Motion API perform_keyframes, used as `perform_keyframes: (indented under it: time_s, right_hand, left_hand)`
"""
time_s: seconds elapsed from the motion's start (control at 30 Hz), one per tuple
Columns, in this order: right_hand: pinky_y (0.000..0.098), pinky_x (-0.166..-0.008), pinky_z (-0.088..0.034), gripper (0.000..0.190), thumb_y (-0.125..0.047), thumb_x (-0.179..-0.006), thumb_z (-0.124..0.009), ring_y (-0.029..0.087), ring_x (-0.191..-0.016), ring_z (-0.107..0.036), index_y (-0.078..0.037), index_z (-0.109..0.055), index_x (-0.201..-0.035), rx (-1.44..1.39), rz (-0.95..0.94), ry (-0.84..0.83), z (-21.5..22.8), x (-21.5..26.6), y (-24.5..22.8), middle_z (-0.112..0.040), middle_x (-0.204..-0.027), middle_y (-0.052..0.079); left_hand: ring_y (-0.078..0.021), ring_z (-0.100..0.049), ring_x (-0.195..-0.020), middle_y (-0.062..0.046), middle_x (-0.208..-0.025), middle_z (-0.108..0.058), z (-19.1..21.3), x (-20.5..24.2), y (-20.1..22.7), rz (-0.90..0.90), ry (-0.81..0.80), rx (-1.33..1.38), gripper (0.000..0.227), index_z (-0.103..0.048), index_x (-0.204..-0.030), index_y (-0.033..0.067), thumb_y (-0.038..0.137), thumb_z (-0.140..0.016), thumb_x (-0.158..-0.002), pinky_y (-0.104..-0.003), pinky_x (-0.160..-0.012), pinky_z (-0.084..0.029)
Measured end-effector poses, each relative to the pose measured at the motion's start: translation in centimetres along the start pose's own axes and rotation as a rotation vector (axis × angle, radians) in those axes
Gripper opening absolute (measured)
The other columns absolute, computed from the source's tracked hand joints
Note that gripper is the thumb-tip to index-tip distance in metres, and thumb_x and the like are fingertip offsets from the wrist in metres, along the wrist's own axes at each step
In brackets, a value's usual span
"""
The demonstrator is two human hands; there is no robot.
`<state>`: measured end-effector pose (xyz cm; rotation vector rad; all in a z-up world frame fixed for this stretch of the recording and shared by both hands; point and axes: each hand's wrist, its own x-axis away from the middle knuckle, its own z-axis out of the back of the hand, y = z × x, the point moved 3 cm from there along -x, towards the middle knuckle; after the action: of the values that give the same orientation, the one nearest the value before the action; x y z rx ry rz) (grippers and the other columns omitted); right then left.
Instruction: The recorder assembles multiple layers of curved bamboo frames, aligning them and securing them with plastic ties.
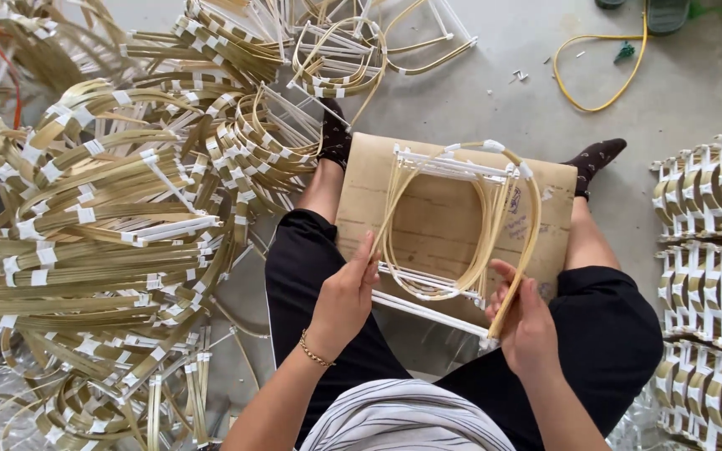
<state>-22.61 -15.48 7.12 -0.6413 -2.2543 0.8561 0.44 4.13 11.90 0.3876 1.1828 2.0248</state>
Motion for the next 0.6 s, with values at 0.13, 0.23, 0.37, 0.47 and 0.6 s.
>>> perform_keyframes:
  time_s: [0.13, 0.23, 0.37, 0.47, 0.6]
  right_hand:
    - [0.0252, -0.064, -0.042, 0.057, -0.039, -0.109, -0.051, 0.009, -0.075, -0.046, -0.008, -0.042, -0.155, 0.221, 0.094, 0.064, 3.0, -1.8, 0.0, -0.048, -0.089, -0.001]
    - [0.03, -0.076, -0.046, 0.067, -0.026, -0.102, -0.054, 0.015, -0.083, -0.051, -0.012, -0.032, -0.164, 0.665, 0.189, 0.104, -1.1, -2.3, -1.1, -0.051, -0.095, 0.005]
    - [0.0374, -0.098, -0.044, 0.066, -0.016, -0.099, -0.054, 0.027, -0.107, -0.053, -0.005, -0.033, -0.161, 1.13, 0.348, 0.129, -0.2, -4.9, 0.1, -0.05, -0.116, 0.015]
    - [0.0426, -0.11, -0.038, 0.06, -0.013, -0.1, -0.053, 0.036, -0.125, -0.048, 0.0, -0.039, -0.156, 1.298, 0.449, 0.116, 1.0, -6.4, 1.4, -0.045, -0.135, 0.023]
    - [0.0441, -0.113, -0.036, 0.058, -0.015, -0.099, -0.053, 0.04, -0.131, -0.044, 0.002, -0.042, -0.154, 1.376, 0.466, 0.132, 1.6, -7.0, 1.8, -0.041, -0.142, 0.026]
  left_hand:
    - [-0.0287, -0.078, -0.095, -0.016, -0.117, -0.076, -0.1, -1.2, -2.0, 0.058, -0.026, 0.148, 0.055, -0.049, -0.151, 0.0084, -0.001, -0.051, -0.097, -0.034, -0.079, -0.061]
    - [-0.036, -0.073, -0.104, -0.021, -0.121, -0.071, -2.2, -2.0, -1.8, 0.063, -0.042, 0.145, 0.047, -0.049, -0.146, 0.0024, 0.005, -0.057, -0.1, -0.04, -0.084, -0.058]
    - [-0.0415, -0.067, -0.107, -0.025, -0.119, -0.068, -4.5, -4.0, -2.5, 0.036, -0.019, -0.036, 0.048, -0.05, -0.144, -0.0011, 0.009, -0.059, -0.098, -0.045, -0.089, -0.054]
    - [-0.0412, -0.067, -0.104, -0.023, -0.118, -0.069, -6.0, -4.2, -4.6, 0.153, -0.035, -0.168, 0.046, -0.053, -0.143, 0.0015, 0.014, -0.056, -0.098, -0.046, -0.088, -0.054]
    - [-0.0402, -0.067, -0.103, -0.023, -0.119, -0.068, -7.4, -4.0, -6.5, 0.176, -0.04, -0.266, 0.049, -0.05, -0.145, 0.0016, 0.018, -0.055, -0.099, -0.047, -0.087, -0.054]
